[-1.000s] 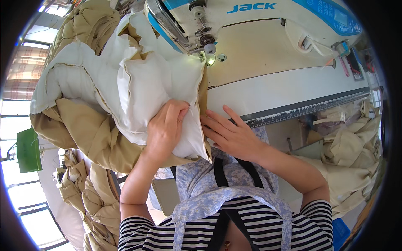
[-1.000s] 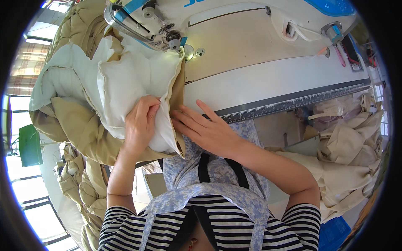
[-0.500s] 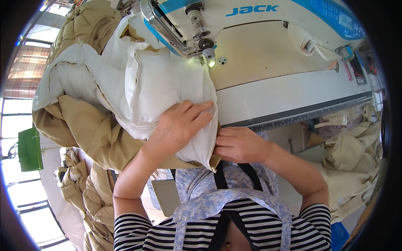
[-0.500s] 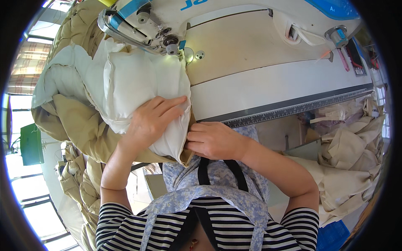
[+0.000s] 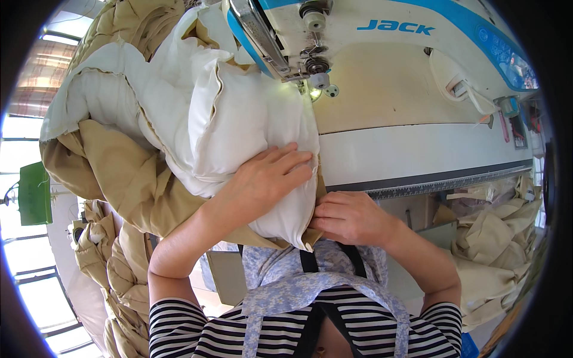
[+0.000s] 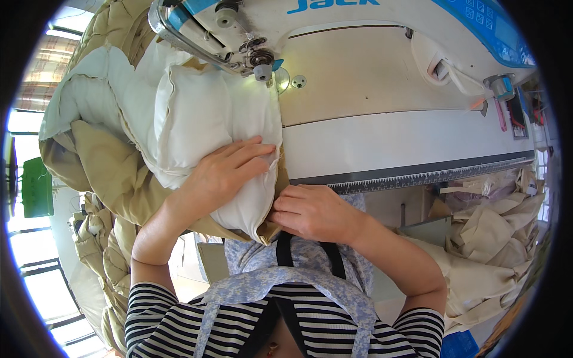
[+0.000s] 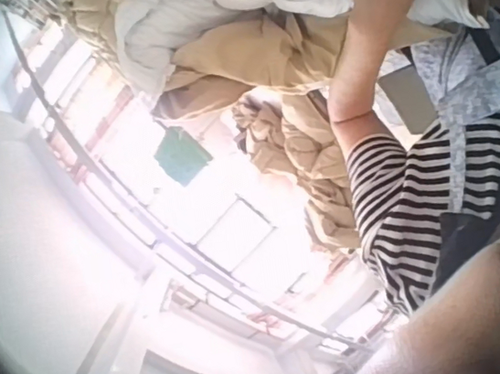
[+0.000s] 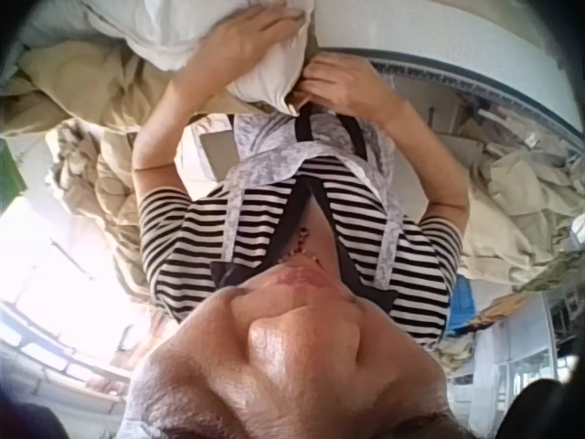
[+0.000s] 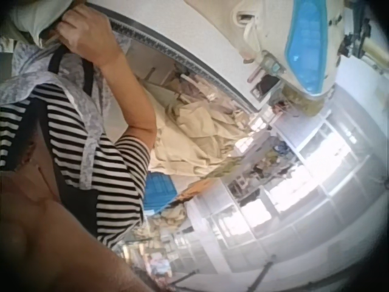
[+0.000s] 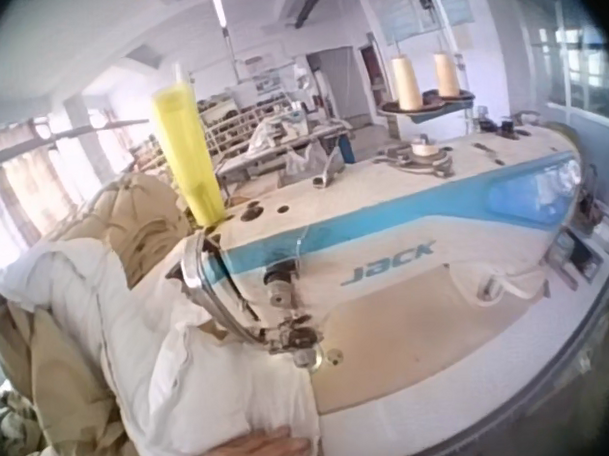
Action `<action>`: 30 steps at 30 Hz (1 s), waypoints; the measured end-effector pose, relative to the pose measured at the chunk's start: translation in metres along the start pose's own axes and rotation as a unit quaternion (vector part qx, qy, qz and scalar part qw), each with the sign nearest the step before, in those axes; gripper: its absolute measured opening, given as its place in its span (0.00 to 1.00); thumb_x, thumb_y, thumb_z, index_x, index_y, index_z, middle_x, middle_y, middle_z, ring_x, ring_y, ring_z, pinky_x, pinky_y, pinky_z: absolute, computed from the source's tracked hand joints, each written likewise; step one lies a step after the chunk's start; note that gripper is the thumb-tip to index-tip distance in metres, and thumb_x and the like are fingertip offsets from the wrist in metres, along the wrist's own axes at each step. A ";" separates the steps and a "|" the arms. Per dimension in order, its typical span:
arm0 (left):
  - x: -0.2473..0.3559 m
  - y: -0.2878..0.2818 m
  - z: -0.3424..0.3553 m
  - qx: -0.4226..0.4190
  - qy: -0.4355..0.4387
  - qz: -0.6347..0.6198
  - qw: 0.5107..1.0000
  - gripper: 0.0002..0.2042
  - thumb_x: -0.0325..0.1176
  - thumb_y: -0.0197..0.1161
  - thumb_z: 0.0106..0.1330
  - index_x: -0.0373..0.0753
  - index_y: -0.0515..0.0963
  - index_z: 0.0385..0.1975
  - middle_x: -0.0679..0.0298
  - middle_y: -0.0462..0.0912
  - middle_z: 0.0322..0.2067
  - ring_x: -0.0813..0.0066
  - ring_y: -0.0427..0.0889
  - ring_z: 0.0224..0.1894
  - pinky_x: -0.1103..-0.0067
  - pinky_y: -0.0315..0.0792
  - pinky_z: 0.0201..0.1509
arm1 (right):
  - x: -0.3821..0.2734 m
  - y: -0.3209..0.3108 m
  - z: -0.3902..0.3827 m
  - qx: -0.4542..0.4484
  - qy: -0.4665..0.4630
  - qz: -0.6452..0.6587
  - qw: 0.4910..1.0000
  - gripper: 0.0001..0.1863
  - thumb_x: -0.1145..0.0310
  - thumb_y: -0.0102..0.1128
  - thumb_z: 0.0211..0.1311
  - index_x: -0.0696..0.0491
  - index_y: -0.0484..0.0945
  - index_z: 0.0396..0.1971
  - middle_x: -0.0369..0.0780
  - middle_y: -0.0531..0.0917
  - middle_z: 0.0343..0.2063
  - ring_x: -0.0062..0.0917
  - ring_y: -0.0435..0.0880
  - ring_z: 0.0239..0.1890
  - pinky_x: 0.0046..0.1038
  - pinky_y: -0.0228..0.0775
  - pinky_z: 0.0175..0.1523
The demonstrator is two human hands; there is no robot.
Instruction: The person sews a beige puffer jacket using a sewing machine, guiding the fabric under the needle and stitching along the edges. The person repeatedly adjusts and repositions the jacket to align seams and continues sewing different sections.
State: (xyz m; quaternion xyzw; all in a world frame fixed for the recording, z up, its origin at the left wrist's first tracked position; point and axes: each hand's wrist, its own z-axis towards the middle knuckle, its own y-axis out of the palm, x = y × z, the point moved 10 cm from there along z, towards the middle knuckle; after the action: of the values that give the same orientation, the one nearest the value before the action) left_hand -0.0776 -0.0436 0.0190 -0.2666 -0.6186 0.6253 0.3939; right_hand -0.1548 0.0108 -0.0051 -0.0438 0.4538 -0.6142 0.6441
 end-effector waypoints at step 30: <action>-0.055 -0.009 0.039 0.052 -0.004 0.010 0.999 0.09 0.31 0.62 0.64 0.40 0.80 0.43 0.63 0.81 0.55 0.61 0.76 0.63 0.54 0.63 0.70 | 0.047 -0.005 0.037 -0.014 0.074 -0.061 0.995 0.07 0.73 0.69 0.46 0.53 0.80 0.26 0.34 0.77 0.30 0.27 0.79 0.38 0.26 0.78 0.39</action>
State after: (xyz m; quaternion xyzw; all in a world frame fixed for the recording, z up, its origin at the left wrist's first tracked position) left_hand -0.0777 -0.1115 0.0234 -0.2496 -0.5840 0.6619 0.3982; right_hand -0.1425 -0.0479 -0.0058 -0.0350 0.5056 -0.6473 0.5693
